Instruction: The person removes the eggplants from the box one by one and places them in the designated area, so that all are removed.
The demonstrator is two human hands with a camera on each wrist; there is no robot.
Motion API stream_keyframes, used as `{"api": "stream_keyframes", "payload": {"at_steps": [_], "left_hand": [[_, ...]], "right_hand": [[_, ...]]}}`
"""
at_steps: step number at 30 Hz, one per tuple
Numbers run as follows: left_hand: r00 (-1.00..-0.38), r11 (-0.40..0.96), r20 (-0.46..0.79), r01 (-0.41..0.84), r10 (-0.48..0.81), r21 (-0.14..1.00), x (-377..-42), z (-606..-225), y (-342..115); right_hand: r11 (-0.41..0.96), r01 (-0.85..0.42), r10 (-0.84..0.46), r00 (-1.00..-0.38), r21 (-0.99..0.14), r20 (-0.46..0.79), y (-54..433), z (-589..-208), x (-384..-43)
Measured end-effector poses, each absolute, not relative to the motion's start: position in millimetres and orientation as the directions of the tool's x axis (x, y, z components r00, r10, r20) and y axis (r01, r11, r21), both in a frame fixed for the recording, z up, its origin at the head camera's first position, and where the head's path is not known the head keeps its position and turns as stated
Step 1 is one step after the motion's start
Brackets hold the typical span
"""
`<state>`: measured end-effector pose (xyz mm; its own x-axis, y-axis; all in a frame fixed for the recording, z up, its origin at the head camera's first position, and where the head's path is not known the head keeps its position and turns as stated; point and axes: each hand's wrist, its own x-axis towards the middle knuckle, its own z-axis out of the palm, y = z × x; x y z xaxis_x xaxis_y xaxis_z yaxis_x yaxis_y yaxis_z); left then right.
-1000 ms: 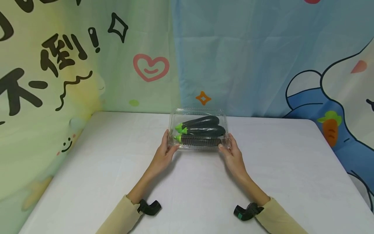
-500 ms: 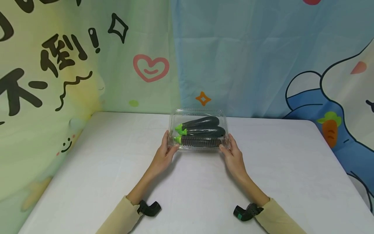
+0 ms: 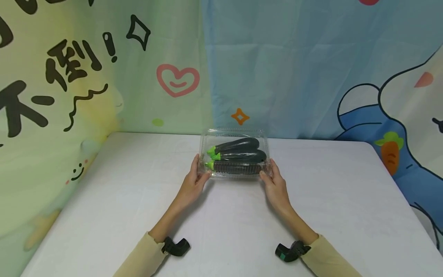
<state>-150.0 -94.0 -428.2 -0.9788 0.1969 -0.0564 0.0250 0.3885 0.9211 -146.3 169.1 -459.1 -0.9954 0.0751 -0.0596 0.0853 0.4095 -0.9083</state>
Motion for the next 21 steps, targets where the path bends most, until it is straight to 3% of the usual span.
{"api": "stream_keyframes", "payload": {"at_steps": [9,21], "left_hand": [[-0.981,0.363,-0.027,0.044,0.19,0.931,-164.9,-462.6,-99.4],[-0.983,0.365,-0.004,0.064,0.182,0.929,-163.3,-464.1,-98.2]], "right_hand": [[0.417,0.1,0.069,-0.995,-0.903,-0.078,166.8,-457.2,-145.4],[0.461,0.096,0.066,-0.995,-0.882,-0.073,170.0,-457.0,-145.6]]}}
